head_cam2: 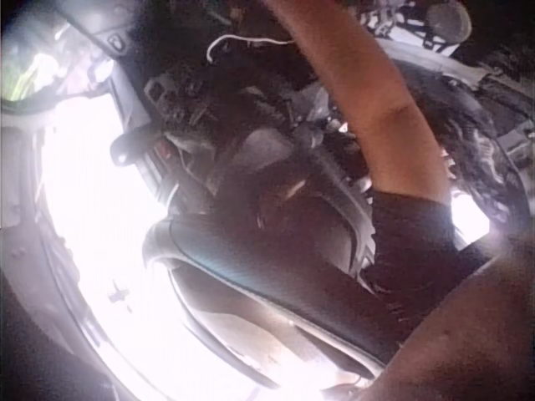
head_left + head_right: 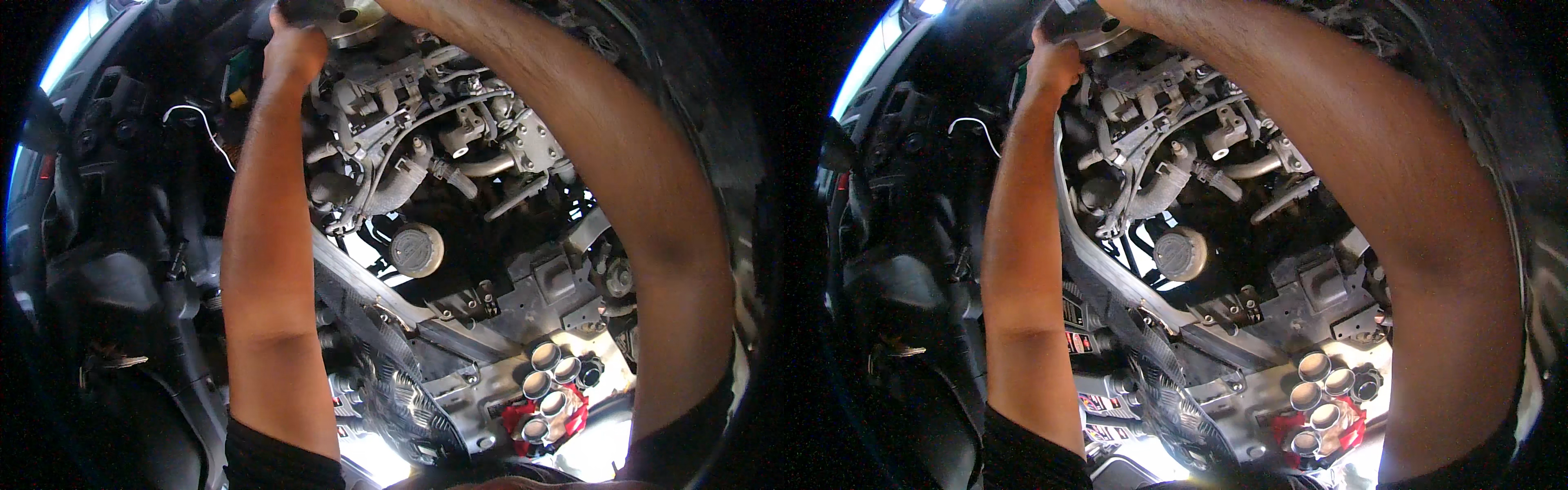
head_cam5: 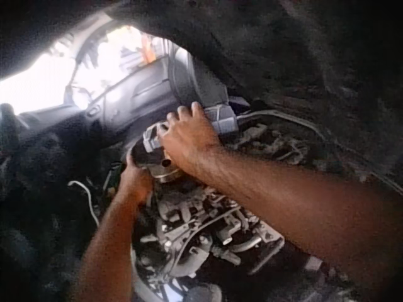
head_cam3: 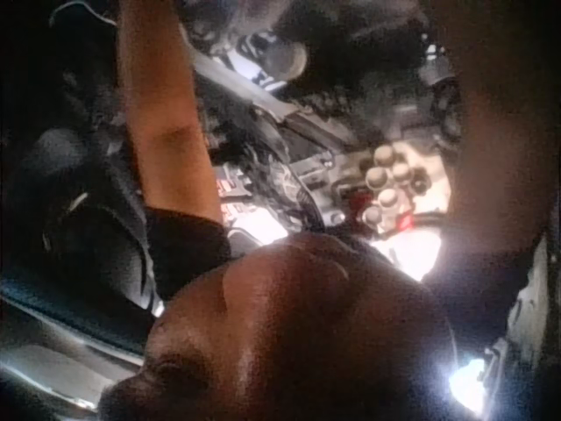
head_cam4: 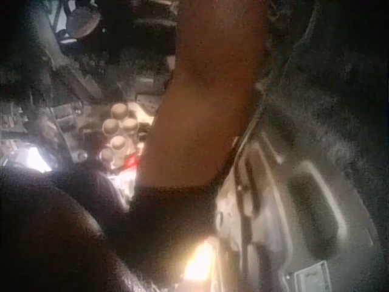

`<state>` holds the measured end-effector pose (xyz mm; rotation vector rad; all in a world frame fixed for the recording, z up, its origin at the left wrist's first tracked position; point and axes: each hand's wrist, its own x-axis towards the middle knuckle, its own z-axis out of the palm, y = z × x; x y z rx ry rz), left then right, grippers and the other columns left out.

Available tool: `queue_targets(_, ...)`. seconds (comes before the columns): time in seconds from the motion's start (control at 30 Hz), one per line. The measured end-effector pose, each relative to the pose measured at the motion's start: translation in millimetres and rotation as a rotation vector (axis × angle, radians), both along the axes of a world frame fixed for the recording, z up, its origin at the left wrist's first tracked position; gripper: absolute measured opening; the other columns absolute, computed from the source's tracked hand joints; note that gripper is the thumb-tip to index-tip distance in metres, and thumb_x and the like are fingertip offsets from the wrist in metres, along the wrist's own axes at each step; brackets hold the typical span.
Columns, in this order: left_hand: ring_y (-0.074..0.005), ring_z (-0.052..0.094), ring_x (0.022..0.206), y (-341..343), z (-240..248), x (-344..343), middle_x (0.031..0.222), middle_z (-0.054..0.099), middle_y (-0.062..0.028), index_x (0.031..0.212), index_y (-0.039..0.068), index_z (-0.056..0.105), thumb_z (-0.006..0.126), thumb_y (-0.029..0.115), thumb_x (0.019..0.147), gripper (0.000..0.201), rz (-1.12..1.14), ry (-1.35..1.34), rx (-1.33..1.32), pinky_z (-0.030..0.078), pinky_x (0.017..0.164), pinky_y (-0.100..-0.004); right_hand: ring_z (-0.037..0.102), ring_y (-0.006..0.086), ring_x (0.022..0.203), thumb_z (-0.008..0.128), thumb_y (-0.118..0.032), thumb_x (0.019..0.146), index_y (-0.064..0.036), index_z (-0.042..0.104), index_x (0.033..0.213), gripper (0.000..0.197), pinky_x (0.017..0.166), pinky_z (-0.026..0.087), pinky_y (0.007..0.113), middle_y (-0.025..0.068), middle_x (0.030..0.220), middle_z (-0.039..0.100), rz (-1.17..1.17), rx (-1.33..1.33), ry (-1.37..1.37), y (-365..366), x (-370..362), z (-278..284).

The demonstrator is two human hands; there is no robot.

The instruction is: The person pours engine oil from a grey bottle into the engine oil filler using a funnel. They repeat this action with a second bottle, then remove the funnel and place the cap back on the filler.

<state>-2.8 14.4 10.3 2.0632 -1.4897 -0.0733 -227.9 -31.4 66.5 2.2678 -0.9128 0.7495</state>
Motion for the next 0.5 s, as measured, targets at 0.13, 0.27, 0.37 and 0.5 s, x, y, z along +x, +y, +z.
queue_targets(0.13, -0.0237, 0.072, 0.067, 0, 0, 1, 0.090, 0.075, -0.0149, 0.164, 0.011, 0.023, 0.066, 0.013, 0.089, 0.086, -0.015, -0.009, -0.006, 0.057, 0.068, -0.0370, 0.065, 0.0314, 0.123, 0.069, -0.030, 0.096, -0.0173, 0.076, 0.120, 0.028, 0.103, 0.046, 0.052, 0.0102, 0.122, 0.074, -0.005, 0.006, -0.131, -1, -10, 0)
queue_targets(0.27, -0.0230, 0.072, 0.067, -2, -4, 4, 0.090, 0.074, -0.0145, 0.164, 0.011, 0.023, 0.065, 0.013, 0.091, 0.085, -0.028, -0.017, -0.016, 0.057, 0.068, -0.0367, 0.068, 0.0326, 0.117, 0.067, -0.027, 0.096, -0.0156, 0.076, 0.117, 0.025, 0.099, 0.049, 0.050, 0.0110, 0.117, 0.075, 0.013, 0.096, -0.175, 12, -31, 4)
queue_targets(0.37, -0.0225, 0.071, 0.067, -3, -6, 8, 0.091, 0.074, -0.0142, 0.164, 0.011, 0.023, 0.065, 0.014, 0.092, 0.083, -0.043, -0.031, -0.021, 0.057, 0.067, -0.0365, 0.067, 0.0326, 0.118, 0.065, -0.024, 0.096, -0.0146, 0.076, 0.116, 0.024, 0.099, 0.049, 0.049, 0.0116, 0.118, 0.074, 0.086, 0.134, -0.195, 36, -58, 1)
queue_targets(0.5, -0.0217, 0.070, 0.067, -1, -6, 7, 0.091, 0.073, -0.0137, 0.164, 0.011, 0.024, 0.065, 0.015, 0.093, 0.082, -0.054, -0.049, -0.024, 0.057, 0.067, -0.0362, 0.065, 0.0319, 0.120, 0.065, -0.022, 0.096, -0.0137, 0.076, 0.115, 0.024, 0.099, 0.049, 0.050, 0.0113, 0.117, 0.073, 0.029, 0.066, -0.137, 63, -79, -8)
